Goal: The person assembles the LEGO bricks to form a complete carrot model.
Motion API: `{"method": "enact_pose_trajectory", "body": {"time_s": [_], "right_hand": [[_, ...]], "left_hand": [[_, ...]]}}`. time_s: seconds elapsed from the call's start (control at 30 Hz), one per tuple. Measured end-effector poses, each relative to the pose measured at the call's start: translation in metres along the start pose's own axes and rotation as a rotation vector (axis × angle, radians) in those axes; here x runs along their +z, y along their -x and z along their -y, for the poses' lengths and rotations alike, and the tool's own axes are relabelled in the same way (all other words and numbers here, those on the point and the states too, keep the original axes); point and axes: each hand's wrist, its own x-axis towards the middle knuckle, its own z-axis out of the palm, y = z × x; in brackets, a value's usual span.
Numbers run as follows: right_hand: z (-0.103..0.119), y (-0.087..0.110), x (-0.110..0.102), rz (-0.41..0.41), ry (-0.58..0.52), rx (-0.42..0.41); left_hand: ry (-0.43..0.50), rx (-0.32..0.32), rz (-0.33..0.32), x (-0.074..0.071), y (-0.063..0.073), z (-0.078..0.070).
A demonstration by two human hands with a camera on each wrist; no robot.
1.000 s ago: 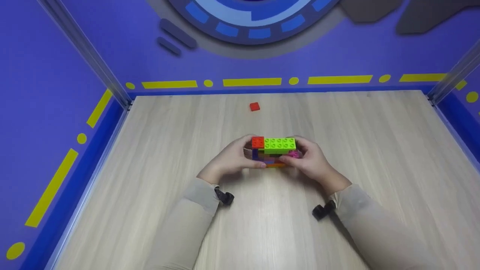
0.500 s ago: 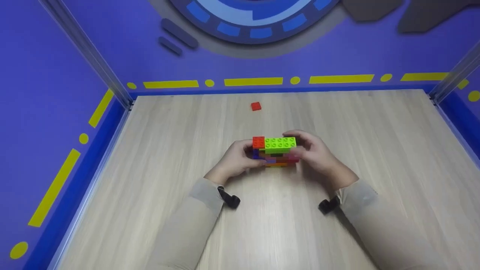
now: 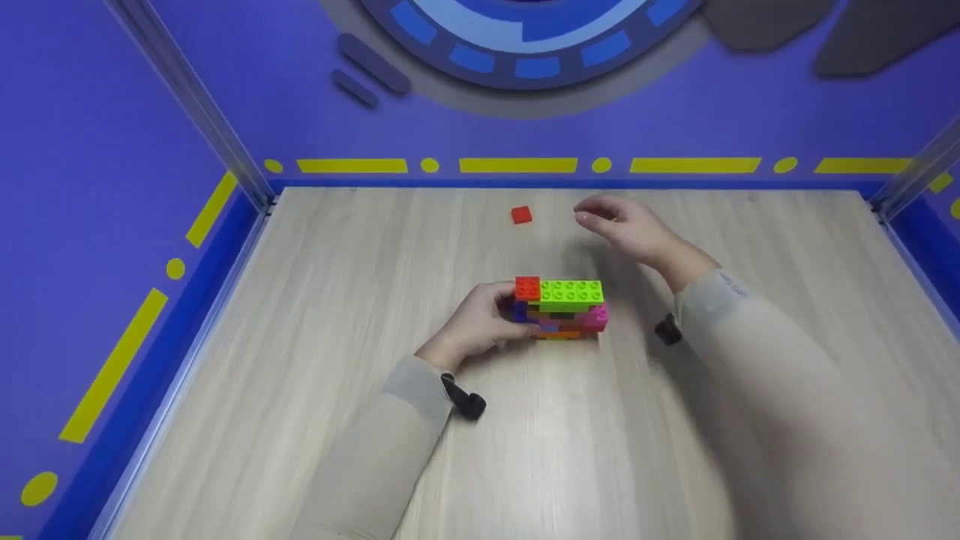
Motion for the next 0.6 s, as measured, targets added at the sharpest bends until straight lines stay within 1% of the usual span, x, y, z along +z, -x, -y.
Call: {"method": "enact_pose_trajectory", "body": {"time_s": [0.2,0.4,0.5,0.6], "right_hand": [[0.014,-0.041,0.012,0.06,0.081,0.038],[0.021,-0.078,0.026,0.104,0.177,-0.015],[0.021,-0.09,0.031,0.144,0.24,-0.01],[0.024,-0.099,0.033,0.189,0.302,0.026]], "left_hand": [[-0.002,-0.009,0.016,0.0,0.005,0.006],[0.03,0.002,0.006,-0.002,0.004,0.006],[0.044,0.019,0.016,-0.002,0.001,0.003],[0.039,0.044,0.02,-0.002,-0.003,-0.001]]}}
